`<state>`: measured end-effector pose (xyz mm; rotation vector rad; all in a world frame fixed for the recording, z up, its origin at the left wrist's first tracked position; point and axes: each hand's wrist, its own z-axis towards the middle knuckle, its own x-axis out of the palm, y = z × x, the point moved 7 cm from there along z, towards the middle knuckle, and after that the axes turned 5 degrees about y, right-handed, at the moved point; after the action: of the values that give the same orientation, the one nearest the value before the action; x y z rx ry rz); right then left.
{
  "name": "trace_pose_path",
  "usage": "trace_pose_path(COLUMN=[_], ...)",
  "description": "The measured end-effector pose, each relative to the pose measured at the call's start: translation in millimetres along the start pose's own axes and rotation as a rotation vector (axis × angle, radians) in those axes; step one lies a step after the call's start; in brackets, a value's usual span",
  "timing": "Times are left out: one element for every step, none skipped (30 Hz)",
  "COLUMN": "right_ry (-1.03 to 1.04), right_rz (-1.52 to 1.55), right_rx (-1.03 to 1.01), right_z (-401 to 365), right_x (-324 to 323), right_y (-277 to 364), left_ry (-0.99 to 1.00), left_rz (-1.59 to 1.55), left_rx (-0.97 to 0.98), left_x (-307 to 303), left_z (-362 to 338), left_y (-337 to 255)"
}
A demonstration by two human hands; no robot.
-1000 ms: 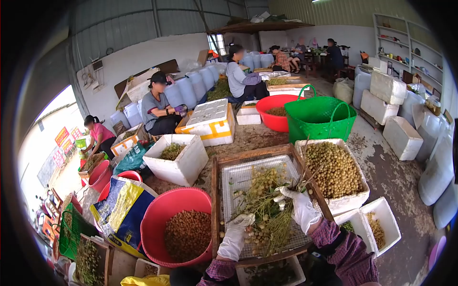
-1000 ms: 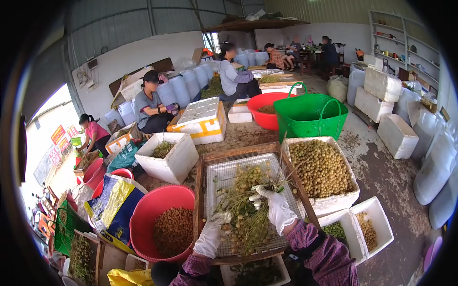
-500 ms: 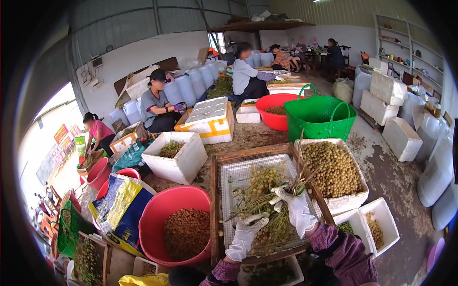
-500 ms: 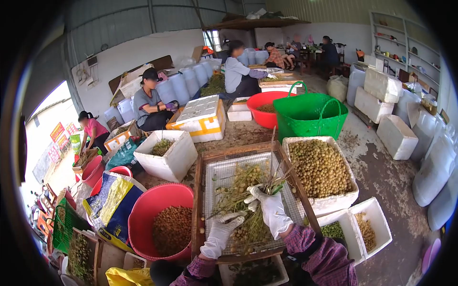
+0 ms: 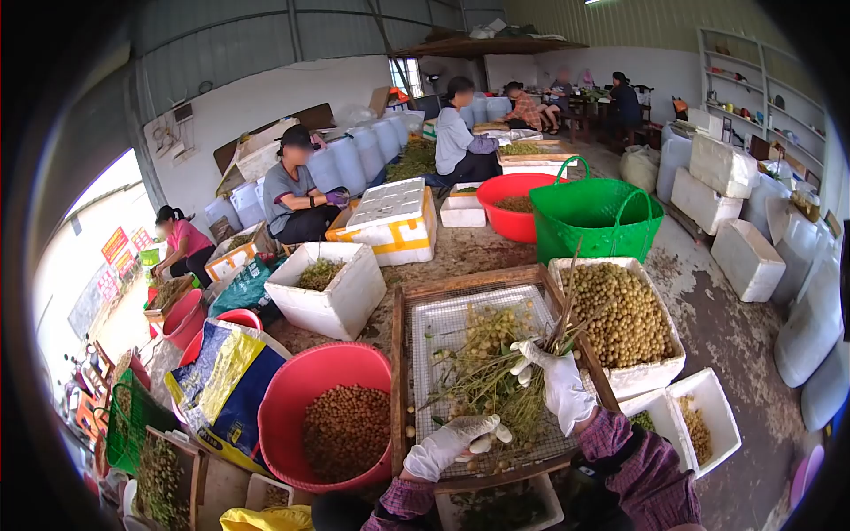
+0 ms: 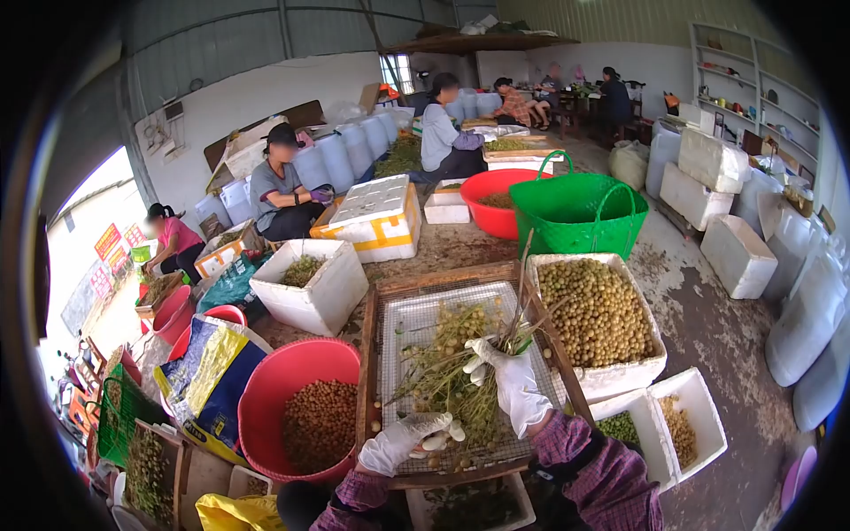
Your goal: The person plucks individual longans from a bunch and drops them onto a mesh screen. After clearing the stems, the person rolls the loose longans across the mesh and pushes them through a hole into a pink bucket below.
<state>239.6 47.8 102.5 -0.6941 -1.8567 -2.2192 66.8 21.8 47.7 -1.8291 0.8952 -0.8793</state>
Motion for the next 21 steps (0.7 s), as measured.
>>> trace_pose_path(right_ry=[-0.008, 0.021, 0.024, 0.028, 0.031, 0.006, -0.018, -0.04, -0.017, 0.005, 0.027, 0.021, 0.013, 0.006, -0.001, 0.012, 0.023, 0.027, 0.028, 0.071, 0.118], right_rz=[-0.003, -0.01, -0.014, -0.018, -0.021, -0.013, -0.005, 0.003, -0.019, -0.042, -0.066, -0.073, -0.041, -0.009, 0.021, 0.08, 0.141, 0.158, 0.176, 0.19, 0.204], right_rx=[0.003, -0.004, 0.004, 0.011, 0.018, 0.016, 0.013, 0.011, 0.008, 0.006, 0.004, 0.022, 0.031, 0.04, 0.052, 0.081, 0.106, 0.112, 0.12, 0.163, 0.207], right_z=[0.6, 1.1, 1.6, 2.8, 3.6, 3.7, 3.7, 3.9, 4.6, 4.9, 5.4, 6.5, 8.7, 12.5, 15.2, 17.2, 19.5, 16.4, 12.0, 11.6, 11.9], right_x=[-1.0, -1.2, -3.0, -4.5, -5.2, -6.9, -7.8, -8.6, -7.7, -8.2, -9.0, -11.8, -15.9, -21.2, -26.5, -30.8, -32.5, -28.6, -25.5, -24.0, -22.8], right_y=[1.3, 2.5, 2.1, 1.9, 1.9, 3.8, 6.9, 9.9, 13.2, 16.4, 19.0, 18.2, 21.2, 26.5, 30.7, 33.0, 34.9, 40.5, 45.2, 40.8, 33.3], left_ry=[0.028, 0.031, 0.034, 0.037, -0.067, -0.171, -0.275, -0.328, -0.381, -0.433, -0.368, -0.303, -0.238, -0.165, -0.091, -0.016, -0.078, -0.138, -0.198, -0.309, -0.298], left_rz=[-0.064, -0.084, -0.104, -0.124, -0.153, -0.182, -0.211, -0.218, -0.225, -0.233, -0.147, -0.063, 0.021, -0.064, -0.152, -0.237, -0.399, -0.56, -0.723, -0.725, -0.641], left_rx=[0.013, 0.038, 0.063, 0.088, 0.083, 0.078, 0.074, 0.086, 0.098, 0.109, 0.062, 0.016, -0.031, -0.01, 0.013, 0.039, 0.151, 0.261, 0.368, 0.411, 0.406], left_x=[-1.1, -3.2, -2.1, -0.8, -5.5, -9.1, -14.4, -18.8, -23.7, -28.5, -28.7, -32.6, -37.2, -41.0, -45.2, -48.5, -62.7, -75.4, -85.5, -90.7, -79.7], left_z=[3.0, 3.9, 2.4, 1.2, 0.0, -1.3, -3.5, -5.7, -8.7, -12.0, -11.2, -10.9, -11.0, -10.7, -9.9, -7.5, -5.1, -4.3, -4.3, -0.4, 1.9], left_y=[4.9, 6.6, 2.7, -0.8, 0.7, 3.3, 5.1, 4.2, 3.2, 2.7, 4.1, 7.4, 12.0, 15.5, 20.4, 23.6, 22.4, 20.9, 20.3, 23.2, 17.6])
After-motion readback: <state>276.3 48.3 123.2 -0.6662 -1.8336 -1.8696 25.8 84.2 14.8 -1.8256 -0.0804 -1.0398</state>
